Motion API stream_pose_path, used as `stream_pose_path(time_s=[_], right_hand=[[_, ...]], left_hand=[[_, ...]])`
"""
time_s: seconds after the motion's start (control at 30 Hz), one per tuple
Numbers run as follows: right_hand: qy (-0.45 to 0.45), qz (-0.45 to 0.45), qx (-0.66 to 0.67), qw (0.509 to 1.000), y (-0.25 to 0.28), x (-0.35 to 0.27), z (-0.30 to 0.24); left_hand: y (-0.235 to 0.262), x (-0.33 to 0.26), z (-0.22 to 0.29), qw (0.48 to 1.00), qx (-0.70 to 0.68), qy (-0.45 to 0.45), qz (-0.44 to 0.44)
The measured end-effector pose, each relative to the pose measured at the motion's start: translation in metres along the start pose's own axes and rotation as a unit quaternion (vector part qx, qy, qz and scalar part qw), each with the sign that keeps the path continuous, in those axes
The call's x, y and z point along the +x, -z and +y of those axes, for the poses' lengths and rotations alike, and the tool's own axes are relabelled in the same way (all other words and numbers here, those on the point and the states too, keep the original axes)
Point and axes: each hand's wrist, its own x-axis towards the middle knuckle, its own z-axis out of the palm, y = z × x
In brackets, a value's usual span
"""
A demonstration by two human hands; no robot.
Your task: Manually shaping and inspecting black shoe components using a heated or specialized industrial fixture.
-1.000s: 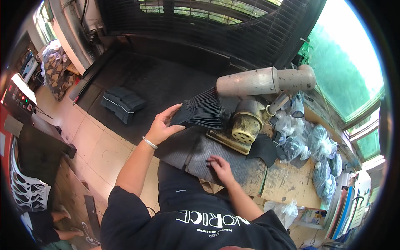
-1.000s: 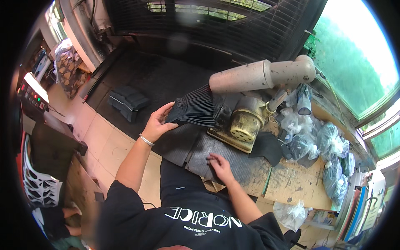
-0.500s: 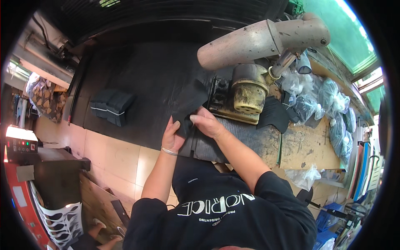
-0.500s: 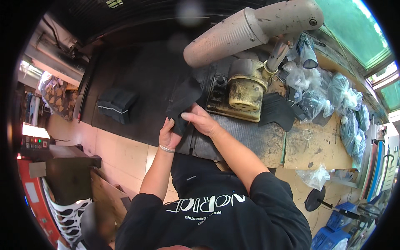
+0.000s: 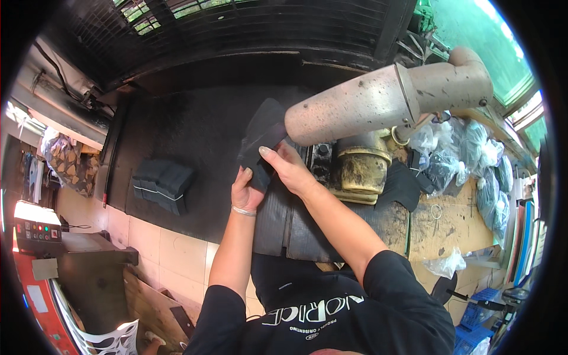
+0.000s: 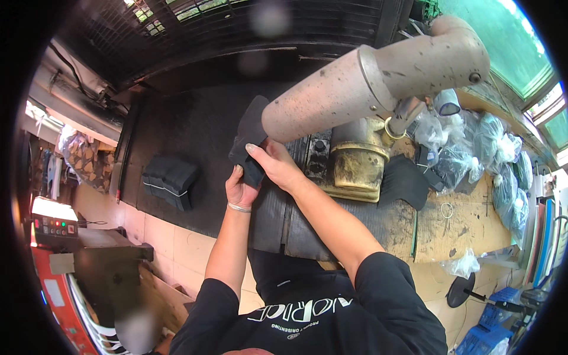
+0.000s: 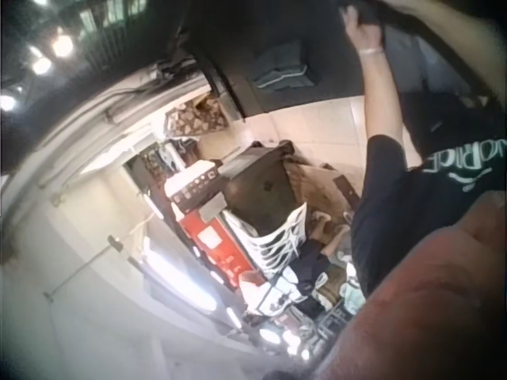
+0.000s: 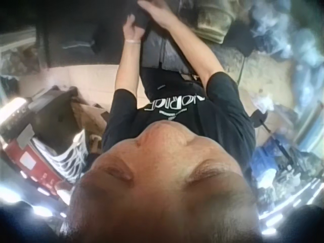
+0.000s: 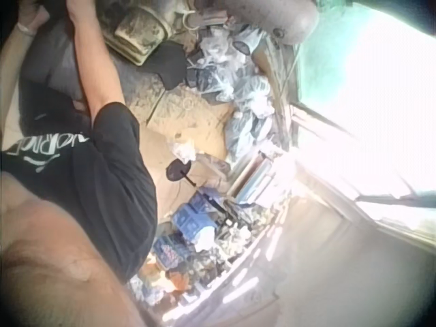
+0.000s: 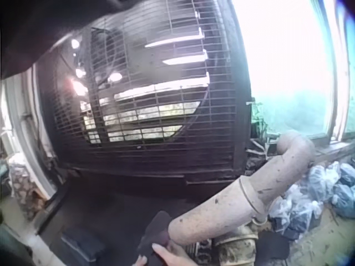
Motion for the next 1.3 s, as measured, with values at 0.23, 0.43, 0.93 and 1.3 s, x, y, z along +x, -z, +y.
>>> stream_pose_path(time_s=[0.23,0.43,0.93,1.3], right_hand=[[0.039,0.018,0.003,0.999,0.002,-0.004,-0.008],[0.03,0.012,-0.009,0.999,0.0,-0.01,-0.008],[0.04,0.01,-0.022,0.999,-0.009,-0.035,-0.002],[0.05,0.007,-0.029,0.998,-0.011,-0.052,0.003]], left_hand=[[-0.014,0.01,0.001,0.999,-0.003,0.005,-0.041],[-0.01,0.005,0.001,0.999,-0.004,0.003,-0.042],[-0.003,-0.014,-0.003,0.998,0.006,0.018,-0.062],[-0.005,-0.027,-0.006,0.998,0.011,0.02,-0.061]])
